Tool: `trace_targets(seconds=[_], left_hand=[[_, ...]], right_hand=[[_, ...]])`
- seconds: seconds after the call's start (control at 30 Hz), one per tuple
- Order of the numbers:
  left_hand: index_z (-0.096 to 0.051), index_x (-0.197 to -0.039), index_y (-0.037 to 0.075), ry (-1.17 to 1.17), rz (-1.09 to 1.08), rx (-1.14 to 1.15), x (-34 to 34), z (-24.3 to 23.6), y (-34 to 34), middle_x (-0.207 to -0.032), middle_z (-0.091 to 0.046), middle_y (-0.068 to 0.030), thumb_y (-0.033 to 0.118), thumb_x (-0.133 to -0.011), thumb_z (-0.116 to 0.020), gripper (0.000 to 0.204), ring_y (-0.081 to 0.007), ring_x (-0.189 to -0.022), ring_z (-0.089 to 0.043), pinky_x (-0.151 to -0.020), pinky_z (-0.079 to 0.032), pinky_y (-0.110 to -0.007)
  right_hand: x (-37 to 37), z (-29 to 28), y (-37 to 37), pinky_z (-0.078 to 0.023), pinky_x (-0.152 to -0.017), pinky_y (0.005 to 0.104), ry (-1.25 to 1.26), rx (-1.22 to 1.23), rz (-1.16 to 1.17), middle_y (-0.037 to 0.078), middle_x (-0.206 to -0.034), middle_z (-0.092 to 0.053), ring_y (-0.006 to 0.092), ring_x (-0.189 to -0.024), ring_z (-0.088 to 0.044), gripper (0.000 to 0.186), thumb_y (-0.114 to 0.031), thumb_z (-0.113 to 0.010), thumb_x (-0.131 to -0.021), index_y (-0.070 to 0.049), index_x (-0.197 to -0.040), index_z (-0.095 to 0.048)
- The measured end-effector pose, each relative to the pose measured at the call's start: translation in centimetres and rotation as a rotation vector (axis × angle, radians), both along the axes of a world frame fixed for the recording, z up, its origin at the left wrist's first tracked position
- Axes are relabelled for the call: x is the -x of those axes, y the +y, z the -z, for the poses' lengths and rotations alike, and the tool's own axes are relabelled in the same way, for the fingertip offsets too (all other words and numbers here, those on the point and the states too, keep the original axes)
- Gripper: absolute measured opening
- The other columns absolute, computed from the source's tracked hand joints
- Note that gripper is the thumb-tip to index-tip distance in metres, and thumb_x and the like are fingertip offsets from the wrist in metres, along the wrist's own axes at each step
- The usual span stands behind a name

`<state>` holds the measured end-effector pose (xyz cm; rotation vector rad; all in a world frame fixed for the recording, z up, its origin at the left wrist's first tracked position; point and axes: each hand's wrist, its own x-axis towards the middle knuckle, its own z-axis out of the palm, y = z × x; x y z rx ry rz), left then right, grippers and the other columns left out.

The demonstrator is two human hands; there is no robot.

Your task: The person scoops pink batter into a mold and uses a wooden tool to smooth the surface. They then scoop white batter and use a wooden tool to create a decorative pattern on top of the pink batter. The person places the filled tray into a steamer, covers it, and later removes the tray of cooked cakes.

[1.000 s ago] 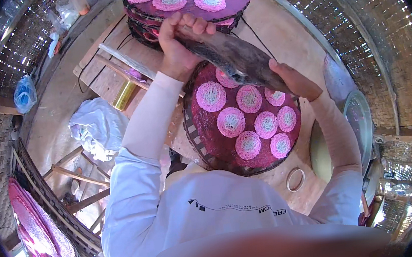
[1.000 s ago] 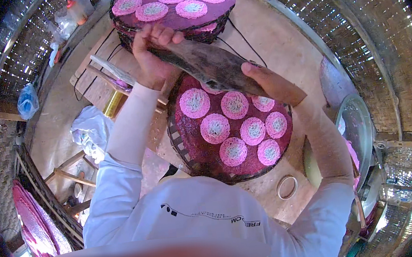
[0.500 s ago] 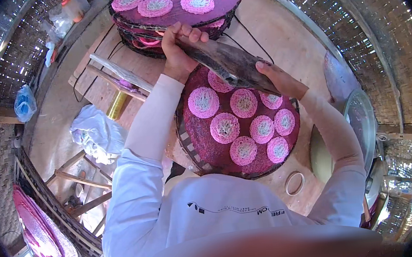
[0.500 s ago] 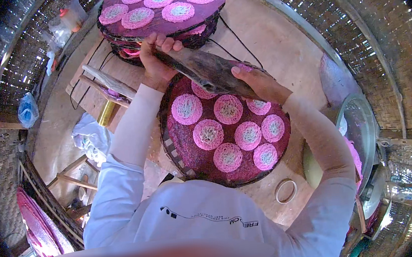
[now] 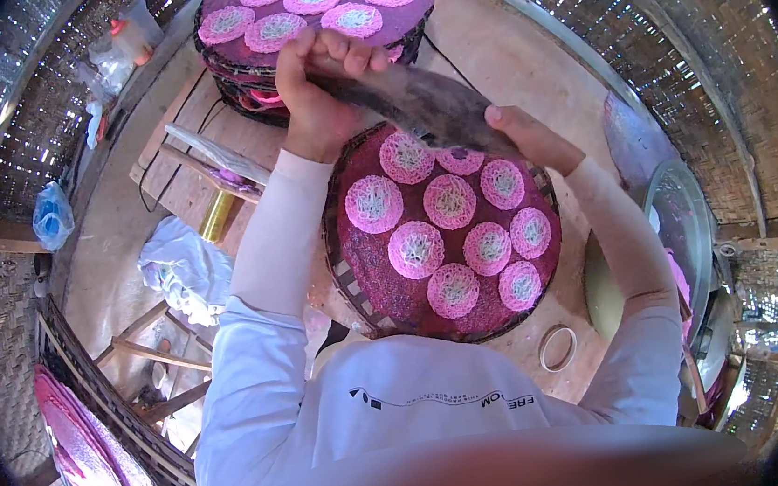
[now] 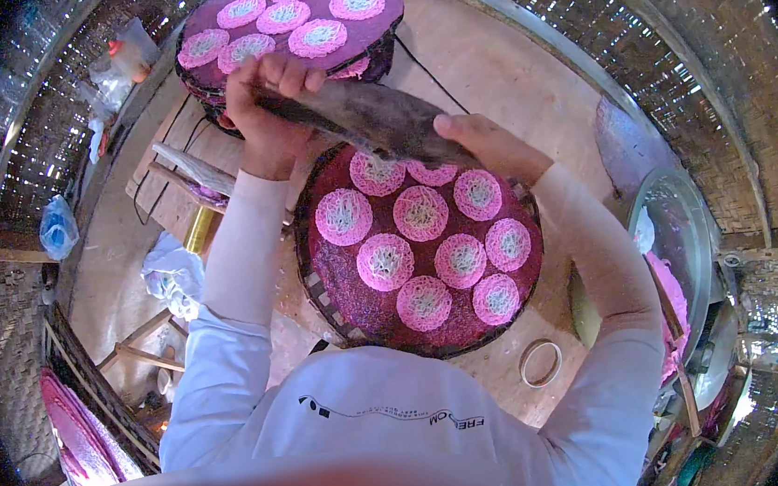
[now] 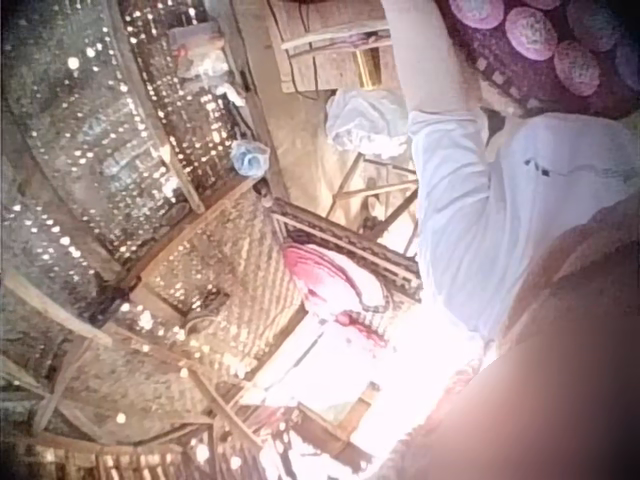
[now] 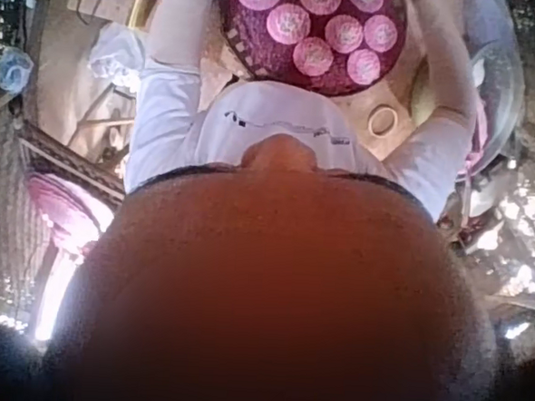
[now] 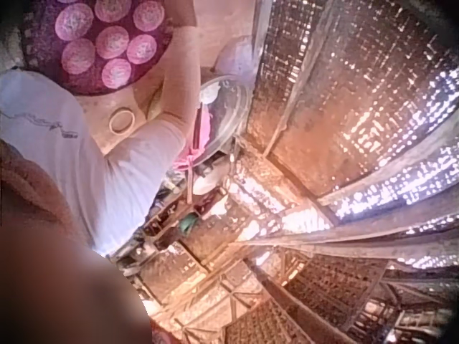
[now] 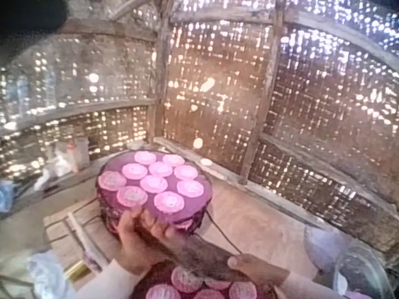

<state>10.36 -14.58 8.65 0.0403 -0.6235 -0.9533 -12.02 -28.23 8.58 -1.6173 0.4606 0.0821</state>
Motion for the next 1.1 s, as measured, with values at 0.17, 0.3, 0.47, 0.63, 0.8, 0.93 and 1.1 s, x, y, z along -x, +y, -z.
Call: trace_targets(seconds=[0.17, 0.3, 0.47, 0.63, 0.8, 0.93, 1.1], left_hand=[[-0.052, -0.067, 0.006, 0.076, 0.058, -0.145, 2.6, -0.7, -2.2, -0.060, -0.049, -0.0057, 0.035, -0.084, -0.039, 0.036, -0.0214, -0.067, -0.049, -0.073, -0.041, -0.037], [-0.051, -0.066, 0.007, 0.217, 0.157, -0.231, 5.0, 3.0, -5.2, -0.060, -0.048, -0.0063, 0.031, -0.082, -0.043, 0.030, -0.0243, -0.068, -0.050, -0.072, -0.042, -0.038], [-0.046, -0.058, 0.010, 0.319, 0.124, -0.261, 5.1, 5.3, -7.6, -0.053, -0.044, -0.0036, 0.028, -0.079, -0.048, 0.028, -0.0217, -0.058, -0.046, -0.065, -0.042, -0.036], [-0.037, -0.060, 0.014, 0.256, -0.004, -0.314, 5.2, 4.2, -7.7, -0.053, -0.034, 0.0029, 0.019, -0.081, -0.049, 0.024, -0.0116, -0.050, -0.041, -0.055, -0.040, -0.032], [-0.041, -0.056, 0.012, 0.334, -0.063, -0.387, 5.1, 5.0, -7.9, -0.049, -0.038, -0.0011, 0.025, -0.079, -0.049, 0.028, -0.0161, -0.051, -0.044, -0.057, -0.043, -0.033], [-0.040, -0.056, 0.012, 0.344, -0.045, -0.354, 5.1, 6.4, -8.5, -0.049, -0.037, -0.0008, 0.024, -0.080, -0.048, 0.028, -0.0161, -0.050, -0.043, -0.055, -0.043, -0.033], [-0.047, -0.068, 0.008, 0.106, 0.086, -0.174, 4.1, 2.9, -8.7, -0.059, -0.045, -0.0021, 0.035, -0.087, -0.041, 0.034, -0.0152, -0.061, -0.048, -0.064, -0.042, -0.033]], right_hand=[[2.7, -2.5, -1.0, -0.042, -0.085, 0.0265, 0.154, 0.029, 0.142, 0.006, -0.103, -0.060, 0.0126, -0.089, -0.056, 0.064, -0.055, -0.037, -0.089, 0.002, -0.113, -0.055], [6.0, -0.9, -3.3, -0.044, -0.076, 0.0277, 0.365, 0.124, 0.170, 0.007, -0.088, -0.062, 0.0133, -0.078, -0.056, 0.069, -0.061, -0.037, -0.085, 0.002, -0.099, -0.062], [6.8, 2.6, -3.3, -0.041, -0.058, 0.0262, 0.384, 0.277, 0.273, 0.005, -0.064, -0.058, 0.0125, -0.057, -0.049, 0.075, -0.066, -0.037, -0.082, 0.003, -0.080, -0.066], [6.0, 4.1, -3.2, -0.040, -0.055, 0.0271, 0.330, 0.249, 0.288, 0.005, -0.061, -0.056, 0.0120, -0.056, -0.049, 0.076, -0.066, -0.037, -0.082, 0.004, -0.075, -0.065], [5.5, 1.8, -2.8, -0.039, -0.051, 0.0263, 0.439, 0.240, 0.227, 0.003, -0.058, -0.054, 0.0100, -0.054, -0.049, 0.075, -0.066, -0.039, -0.081, 0.003, -0.069, -0.065], [6.0, 3.5, -4.7, -0.041, -0.054, 0.0249, 0.431, 0.317, 0.256, 0.004, -0.060, -0.056, 0.0096, -0.059, -0.052, 0.069, -0.063, -0.042, -0.082, 0.001, -0.067, -0.065], [5.7, 2.7, -4.8, -0.044, -0.059, 0.0255, 0.089, 0.354, 0.300, 0.004, -0.070, -0.059, 0.0103, -0.065, -0.054, 0.057, -0.055, -0.047, -0.084, -0.001, -0.077, -0.064]])
